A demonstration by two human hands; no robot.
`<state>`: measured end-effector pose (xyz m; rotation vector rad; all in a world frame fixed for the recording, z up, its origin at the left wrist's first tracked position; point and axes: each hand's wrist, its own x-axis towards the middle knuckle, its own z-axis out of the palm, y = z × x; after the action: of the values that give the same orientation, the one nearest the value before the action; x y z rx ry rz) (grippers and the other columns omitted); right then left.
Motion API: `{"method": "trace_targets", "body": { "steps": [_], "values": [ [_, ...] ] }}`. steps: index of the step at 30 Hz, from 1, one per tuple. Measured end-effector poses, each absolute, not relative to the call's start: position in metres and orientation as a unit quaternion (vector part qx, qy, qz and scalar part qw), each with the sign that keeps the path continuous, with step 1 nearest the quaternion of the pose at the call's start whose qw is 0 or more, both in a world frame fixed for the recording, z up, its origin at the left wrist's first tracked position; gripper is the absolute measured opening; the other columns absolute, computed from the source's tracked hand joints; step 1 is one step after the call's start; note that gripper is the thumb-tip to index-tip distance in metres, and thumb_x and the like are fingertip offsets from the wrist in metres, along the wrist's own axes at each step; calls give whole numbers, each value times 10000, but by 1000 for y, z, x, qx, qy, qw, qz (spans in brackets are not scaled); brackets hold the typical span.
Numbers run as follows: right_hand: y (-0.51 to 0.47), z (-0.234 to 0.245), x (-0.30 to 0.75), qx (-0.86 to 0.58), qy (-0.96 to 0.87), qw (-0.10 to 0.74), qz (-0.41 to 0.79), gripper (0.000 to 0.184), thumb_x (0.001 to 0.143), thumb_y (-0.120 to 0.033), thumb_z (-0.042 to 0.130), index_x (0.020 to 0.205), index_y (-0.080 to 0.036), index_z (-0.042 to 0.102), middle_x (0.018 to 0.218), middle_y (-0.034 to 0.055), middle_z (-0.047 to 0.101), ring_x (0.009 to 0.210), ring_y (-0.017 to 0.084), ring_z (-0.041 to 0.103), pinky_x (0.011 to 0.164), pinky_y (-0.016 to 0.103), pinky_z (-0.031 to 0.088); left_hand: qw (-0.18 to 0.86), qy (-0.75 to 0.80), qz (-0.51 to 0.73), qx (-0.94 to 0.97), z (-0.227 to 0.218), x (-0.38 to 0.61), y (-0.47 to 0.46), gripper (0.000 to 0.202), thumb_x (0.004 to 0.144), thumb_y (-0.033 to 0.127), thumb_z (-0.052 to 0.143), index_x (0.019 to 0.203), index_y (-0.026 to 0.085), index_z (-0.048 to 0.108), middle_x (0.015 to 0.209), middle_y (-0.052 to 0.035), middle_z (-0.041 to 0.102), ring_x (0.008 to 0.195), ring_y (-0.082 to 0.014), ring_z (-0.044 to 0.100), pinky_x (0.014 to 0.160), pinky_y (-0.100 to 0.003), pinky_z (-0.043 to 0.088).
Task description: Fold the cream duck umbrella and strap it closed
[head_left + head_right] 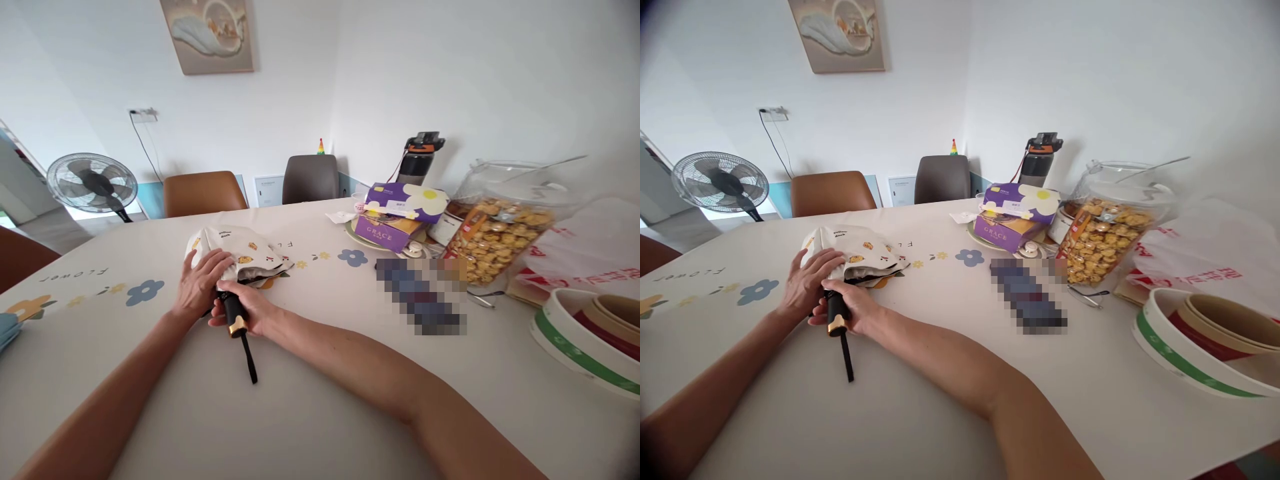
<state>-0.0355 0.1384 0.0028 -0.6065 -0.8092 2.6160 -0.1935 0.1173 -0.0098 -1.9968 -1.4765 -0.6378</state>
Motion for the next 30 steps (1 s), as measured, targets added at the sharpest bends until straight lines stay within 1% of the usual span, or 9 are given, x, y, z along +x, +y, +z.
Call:
{"method": "trace_targets", "body": {
  "steps": [6,9,12,15,17,21,24,26,30],
  "values": [
    [143,1,-32,-162,-293,146,931,107,863,-186,525,799,-110,564,679,29,607,527,116,601,500,292,567,287,-536,-236,-758,-11,-194,116,378,871,222,351,1210,212,518,1263,-97,570,1227,-244,458,1071,-460,198],
    [148,-2,-29,-146,-304,118,934,137,861,-255,543,845,-121,564,747,35,623,543,114,592,479,298,560,289,-517,-226,-773,-14,-196,117,389,876,239,353,1233,206,504,1272,-98,563,1239,-246,448,1077,-462,192],
    [152,-4,-26,-116,-326,95,934,201,824,-334,600,834,-138,555,701,-8,583,501,87,541,466,284,547,294,-506,-222,-780,-14,-195,118,377,878,242,368,1224,205,514,1276,-94,562,1239,-244,451,1074,-450,209],
    [155,-4,-26,-113,-372,89,917,245,738,-312,697,734,-145,518,601,-60,491,456,62,478,448,249,523,298,-510,-219,-777,-10,-190,118,359,873,211,394,1204,218,533,1268,-82,571,1238,-231,456,1069,-426,231],
    [156,-4,-28,-131,-409,112,896,271,704,-305,720,684,-146,501,570,-70,457,440,58,454,435,242,513,300,-518,-219,-770,-6,-188,118,380,863,179,410,1224,221,520,1291,-83,553,1256,-225,436,1072,-417,232],
    [160,-4,-30,-169,-450,220,849,227,714,-238,677,623,-147,490,556,-52,478,428,78,465,430,281,524,291,-553,-221,-749,2,-189,119,542,797,93,429,1325,215,424,1414,-96,413,1328,-237,330,1088,-430,214],
    [164,-6,-29,-207,-439,271,831,192,725,-162,620,599,-153,475,532,-43,481,415,100,486,421,304,525,257,-579,-255,-731,2,-195,120,648,733,56,421,1364,199,382,1425,-100,394,1319,-242,342,1067,-413,271],
    [167,-8,-29,-224,-423,279,832,185,734,-140,595,599,-155,468,525,-43,480,405,100,486,425,307,527,220,-588,-284,-725,0,-198,122,640,709,38,386,1326,198,444,1386,-82,449,1285,-228,391,1047,-390,316],
    [176,-12,-29,-236,-405,265,843,182,785,-151,551,617,-147,482,520,-26,504,414,97,510,480,288,536,142,-607,-380,-684,-3,-199,126,512,728,43,323,1103,200,636,1268,-49,564,1218,-193,469,1045,-359,351]
  ]
}}
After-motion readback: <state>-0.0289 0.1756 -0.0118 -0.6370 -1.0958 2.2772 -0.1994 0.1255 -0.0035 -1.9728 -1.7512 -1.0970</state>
